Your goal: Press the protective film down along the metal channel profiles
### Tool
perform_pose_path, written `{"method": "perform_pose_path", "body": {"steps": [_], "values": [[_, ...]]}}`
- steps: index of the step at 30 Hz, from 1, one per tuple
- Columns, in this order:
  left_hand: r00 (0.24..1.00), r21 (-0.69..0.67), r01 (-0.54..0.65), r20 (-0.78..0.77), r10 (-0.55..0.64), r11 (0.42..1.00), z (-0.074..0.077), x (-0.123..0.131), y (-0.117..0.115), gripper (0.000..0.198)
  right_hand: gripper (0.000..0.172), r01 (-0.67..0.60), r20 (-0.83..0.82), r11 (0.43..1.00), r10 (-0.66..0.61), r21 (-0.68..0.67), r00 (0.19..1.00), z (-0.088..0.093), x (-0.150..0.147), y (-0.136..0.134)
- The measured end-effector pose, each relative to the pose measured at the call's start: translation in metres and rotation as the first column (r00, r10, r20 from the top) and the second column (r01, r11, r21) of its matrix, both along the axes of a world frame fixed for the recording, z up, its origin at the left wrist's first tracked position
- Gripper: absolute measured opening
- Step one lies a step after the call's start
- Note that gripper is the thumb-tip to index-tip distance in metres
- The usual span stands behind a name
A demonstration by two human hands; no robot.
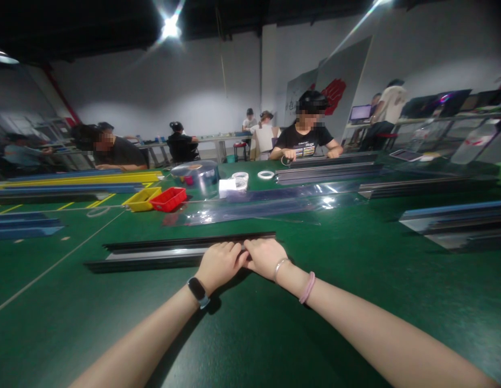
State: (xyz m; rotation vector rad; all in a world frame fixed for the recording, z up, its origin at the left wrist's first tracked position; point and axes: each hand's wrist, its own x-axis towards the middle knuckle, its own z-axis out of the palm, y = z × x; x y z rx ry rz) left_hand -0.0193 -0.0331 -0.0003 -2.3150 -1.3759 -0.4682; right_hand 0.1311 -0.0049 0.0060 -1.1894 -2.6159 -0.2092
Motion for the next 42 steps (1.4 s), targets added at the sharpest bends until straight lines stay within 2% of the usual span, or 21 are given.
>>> {"method": "perform_pose_path", "body": {"steps": [5,12,18,33,42], "values": [[1.000,0.002,0.001,0.005,-0.001,1.000,0.0010,0.0007,-0.0016,0.027,0.027,-0.017,-0.027,1.000,0.018,0.026,0.999,-0.0024,0.0011,-0.0013],[1.000,-0.015,0.007,0.002,-0.007,1.000,0.0023,0.0010,-0.0030,0.026,0.021,0.011,0.016,1.000,-0.011,-0.016,1.000,-0.0012,-0.0008,-0.0003],[1.000,-0.019,0.007,0.009,-0.007,1.000,0.0029,0.0016,-0.0022,0.025,0.026,0.001,-0.004,1.000,-0.002,-0.022,1.000,0.0008,0.0004,-0.0019],[0.998,0.048,0.026,0.062,-0.029,0.999,0.0053,0.0028,-0.0036,0.024,0.023,0.005,0.011,1.000,-0.005,-0.019,1.000,-0.0007,-0.0004,-0.0018],[1.000,0.017,-0.001,0.019,0.001,1.000,0.0043,0.0028,-0.0030,0.024,0.020,0.004,0.004,1.000,-0.004,0.004,1.000,-0.0012,-0.0003,-0.0029]]}}
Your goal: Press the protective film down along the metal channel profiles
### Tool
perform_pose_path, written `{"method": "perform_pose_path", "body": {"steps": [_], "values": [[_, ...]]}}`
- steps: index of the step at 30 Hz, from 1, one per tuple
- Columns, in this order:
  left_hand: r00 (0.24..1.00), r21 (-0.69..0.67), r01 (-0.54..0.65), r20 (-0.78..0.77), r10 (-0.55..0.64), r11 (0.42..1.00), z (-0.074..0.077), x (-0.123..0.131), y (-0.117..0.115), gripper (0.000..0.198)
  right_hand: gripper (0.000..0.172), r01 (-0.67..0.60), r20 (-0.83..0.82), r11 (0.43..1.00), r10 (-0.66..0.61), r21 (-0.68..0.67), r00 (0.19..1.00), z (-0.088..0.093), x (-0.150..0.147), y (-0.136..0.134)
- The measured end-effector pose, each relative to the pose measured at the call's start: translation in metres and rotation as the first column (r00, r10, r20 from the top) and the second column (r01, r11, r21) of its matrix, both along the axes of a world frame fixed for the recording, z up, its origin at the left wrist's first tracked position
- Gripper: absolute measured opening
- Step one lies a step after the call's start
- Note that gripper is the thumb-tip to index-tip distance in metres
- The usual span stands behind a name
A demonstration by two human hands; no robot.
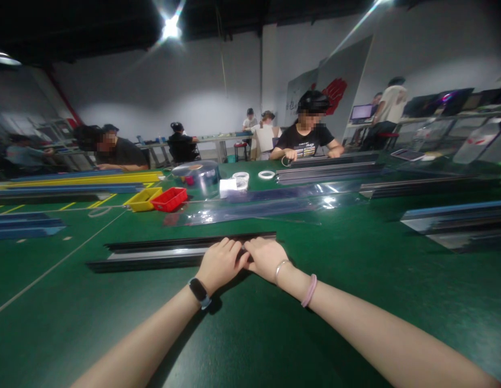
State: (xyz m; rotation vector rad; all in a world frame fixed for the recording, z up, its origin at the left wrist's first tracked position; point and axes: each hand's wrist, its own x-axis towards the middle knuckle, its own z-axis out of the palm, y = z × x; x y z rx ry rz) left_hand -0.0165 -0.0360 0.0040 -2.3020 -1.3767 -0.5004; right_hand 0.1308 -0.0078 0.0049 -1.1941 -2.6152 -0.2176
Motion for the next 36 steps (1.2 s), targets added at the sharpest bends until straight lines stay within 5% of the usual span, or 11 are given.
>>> {"method": "perform_pose_path", "body": {"steps": [36], "values": [[0.999,0.021,-0.004,0.034,0.003,1.000,-0.0035,-0.0018,0.0019,0.027,0.021,0.065,-0.025,0.998,-0.065,-0.003,0.998,-0.0039,-0.0038,-0.0023]]}}
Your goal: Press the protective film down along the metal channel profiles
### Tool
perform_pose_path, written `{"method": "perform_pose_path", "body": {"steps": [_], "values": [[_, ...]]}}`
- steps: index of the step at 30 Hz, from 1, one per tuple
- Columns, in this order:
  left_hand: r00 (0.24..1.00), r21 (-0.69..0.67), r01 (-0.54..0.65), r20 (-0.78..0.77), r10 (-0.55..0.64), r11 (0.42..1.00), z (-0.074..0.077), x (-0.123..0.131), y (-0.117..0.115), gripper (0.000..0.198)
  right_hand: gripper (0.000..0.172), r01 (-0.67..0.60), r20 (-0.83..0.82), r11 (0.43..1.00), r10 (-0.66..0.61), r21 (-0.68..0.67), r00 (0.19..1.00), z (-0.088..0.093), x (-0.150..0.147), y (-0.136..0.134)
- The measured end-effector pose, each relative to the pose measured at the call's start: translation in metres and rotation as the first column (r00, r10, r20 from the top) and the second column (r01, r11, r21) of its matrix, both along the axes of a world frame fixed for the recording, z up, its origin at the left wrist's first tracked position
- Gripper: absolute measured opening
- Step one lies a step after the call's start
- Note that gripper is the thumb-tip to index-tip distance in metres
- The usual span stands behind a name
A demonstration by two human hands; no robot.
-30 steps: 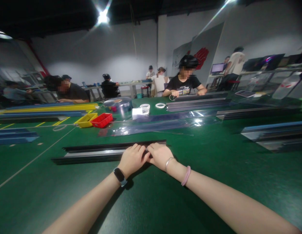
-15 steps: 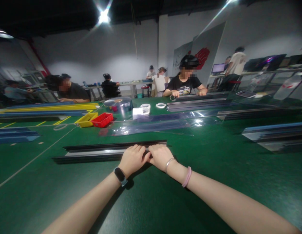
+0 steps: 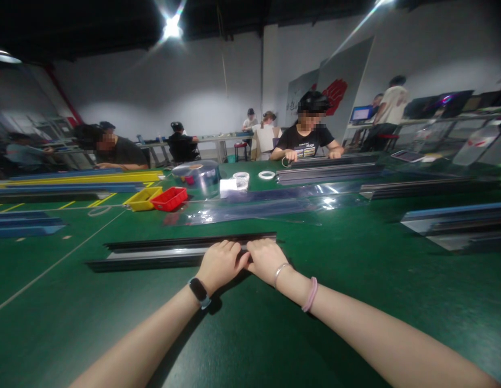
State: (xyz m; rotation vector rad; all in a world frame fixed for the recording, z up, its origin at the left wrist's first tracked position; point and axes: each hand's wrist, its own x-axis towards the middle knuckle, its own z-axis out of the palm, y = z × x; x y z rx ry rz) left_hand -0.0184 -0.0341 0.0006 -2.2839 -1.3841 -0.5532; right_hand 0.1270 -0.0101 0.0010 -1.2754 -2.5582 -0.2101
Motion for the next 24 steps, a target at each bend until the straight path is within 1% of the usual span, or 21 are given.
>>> {"method": "perform_pose_path", "body": {"steps": [4,10,18,24], "values": [[1.000,-0.019,-0.010,-0.006,0.010,1.000,-0.0001,0.0003,-0.0002,0.027,0.022,0.000,-0.009,1.000,0.000,-0.002,1.000,0.0005,0.0008,-0.0003],[1.000,-0.021,-0.020,-0.010,0.020,1.000,0.0012,0.0003,-0.0009,0.027,0.016,0.056,-0.014,0.997,-0.055,0.047,0.998,-0.0007,-0.0030,-0.0050],[0.999,-0.037,-0.024,-0.021,0.024,0.999,0.0001,0.0000,-0.0005,0.029,0.022,-0.001,0.012,1.000,0.000,0.016,1.000,0.0004,0.0002,-0.0009],[0.999,-0.039,-0.028,-0.028,0.027,0.999,0.0015,0.0002,-0.0015,0.029,0.015,0.074,0.000,0.996,-0.075,0.055,0.997,-0.0001,-0.0033,-0.0058]]}}
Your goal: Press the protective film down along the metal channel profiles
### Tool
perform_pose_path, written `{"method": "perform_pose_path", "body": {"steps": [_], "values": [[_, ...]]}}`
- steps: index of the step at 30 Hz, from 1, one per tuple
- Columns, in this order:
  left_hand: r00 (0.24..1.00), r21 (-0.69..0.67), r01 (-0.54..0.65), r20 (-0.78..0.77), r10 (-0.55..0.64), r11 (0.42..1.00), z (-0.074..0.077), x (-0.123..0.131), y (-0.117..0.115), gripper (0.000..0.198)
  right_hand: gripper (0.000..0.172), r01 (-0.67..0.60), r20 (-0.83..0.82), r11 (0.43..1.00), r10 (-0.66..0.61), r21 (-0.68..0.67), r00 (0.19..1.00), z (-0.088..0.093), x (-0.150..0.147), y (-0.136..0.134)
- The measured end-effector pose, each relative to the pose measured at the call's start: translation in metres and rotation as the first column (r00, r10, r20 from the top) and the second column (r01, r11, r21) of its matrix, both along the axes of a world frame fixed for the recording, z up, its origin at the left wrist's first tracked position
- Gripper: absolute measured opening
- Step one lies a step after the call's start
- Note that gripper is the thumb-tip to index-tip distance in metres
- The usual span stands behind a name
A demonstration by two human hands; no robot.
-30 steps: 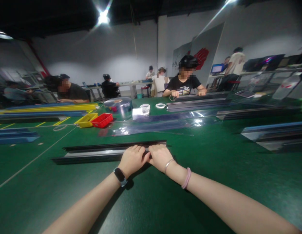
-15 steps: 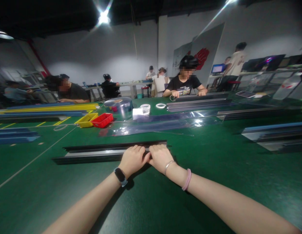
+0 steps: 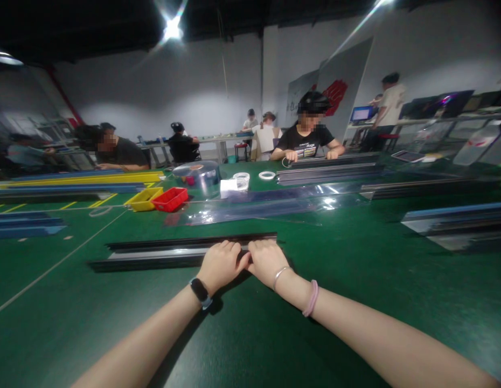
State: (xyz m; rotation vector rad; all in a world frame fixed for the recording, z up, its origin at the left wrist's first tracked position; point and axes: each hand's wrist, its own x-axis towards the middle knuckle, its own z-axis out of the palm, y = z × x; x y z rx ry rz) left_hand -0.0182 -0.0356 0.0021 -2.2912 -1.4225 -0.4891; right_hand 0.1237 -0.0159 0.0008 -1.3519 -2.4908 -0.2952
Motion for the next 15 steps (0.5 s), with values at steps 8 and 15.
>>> {"method": "perform_pose_path", "body": {"steps": [8,15], "values": [[1.000,0.002,0.001,0.003,-0.001,1.000,-0.0007,-0.0009,0.0001,0.030,0.021,-0.066,0.034,0.998,0.067,-0.018,0.997,0.0006,0.0038,0.0064],[1.000,-0.007,-0.001,0.005,0.001,1.000,0.0011,-0.0005,-0.0003,0.030,0.020,0.004,0.013,1.000,-0.004,0.015,1.000,0.0009,0.0017,-0.0001]]}}
